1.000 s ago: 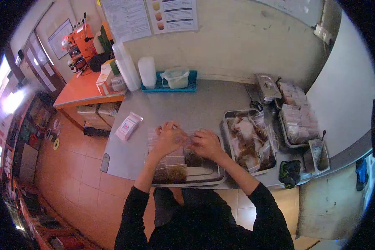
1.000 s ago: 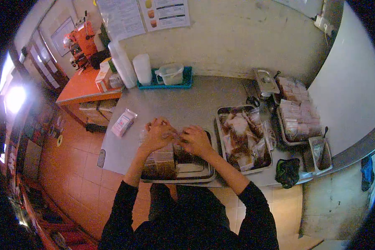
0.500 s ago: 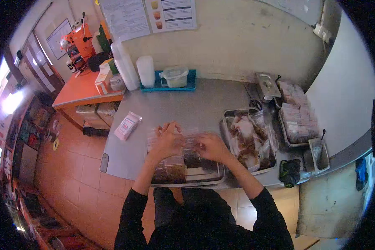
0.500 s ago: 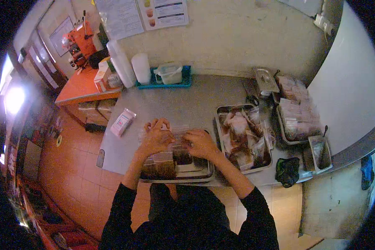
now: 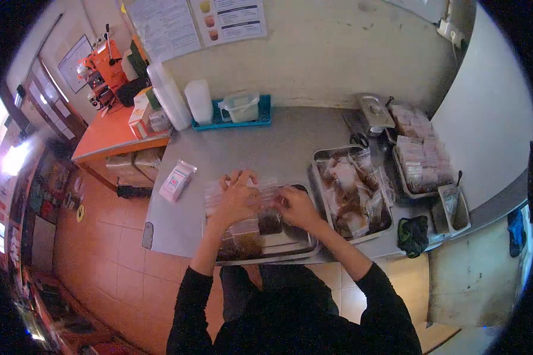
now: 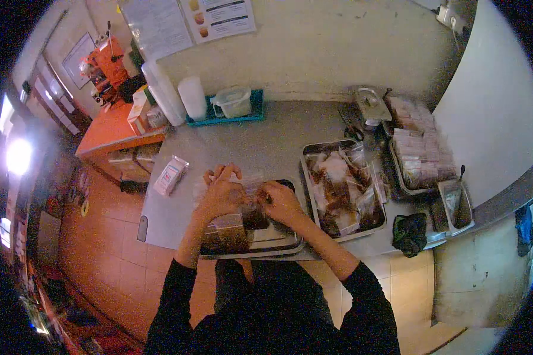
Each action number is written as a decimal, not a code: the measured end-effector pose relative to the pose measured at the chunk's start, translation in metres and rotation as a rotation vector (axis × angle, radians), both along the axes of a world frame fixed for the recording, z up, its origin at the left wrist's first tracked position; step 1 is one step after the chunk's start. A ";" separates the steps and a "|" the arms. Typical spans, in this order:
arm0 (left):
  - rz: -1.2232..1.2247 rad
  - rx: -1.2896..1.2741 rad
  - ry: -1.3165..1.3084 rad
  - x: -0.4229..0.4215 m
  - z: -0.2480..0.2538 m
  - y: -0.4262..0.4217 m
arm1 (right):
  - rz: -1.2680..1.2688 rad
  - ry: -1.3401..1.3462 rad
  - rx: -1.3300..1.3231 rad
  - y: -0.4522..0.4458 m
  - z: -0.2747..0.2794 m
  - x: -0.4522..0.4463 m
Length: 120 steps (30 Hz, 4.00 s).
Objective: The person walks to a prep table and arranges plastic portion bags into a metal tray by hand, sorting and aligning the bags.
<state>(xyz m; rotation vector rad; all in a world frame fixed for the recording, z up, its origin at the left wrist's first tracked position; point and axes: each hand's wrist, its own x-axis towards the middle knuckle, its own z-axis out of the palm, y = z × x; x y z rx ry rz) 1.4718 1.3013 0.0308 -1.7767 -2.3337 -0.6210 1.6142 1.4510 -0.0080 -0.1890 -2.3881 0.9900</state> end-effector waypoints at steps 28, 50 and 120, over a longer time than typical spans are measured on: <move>0.047 0.010 -0.010 0.000 -0.004 -0.002 | -0.340 -0.527 0.083 -0.057 0.011 0.044; 0.077 -0.001 0.021 0.001 0.002 -0.005 | -0.214 -0.240 -0.021 -0.012 0.010 0.049; -1.249 1.071 -1.751 0.221 0.140 -0.056 | -0.696 -0.173 0.317 0.094 -0.012 0.003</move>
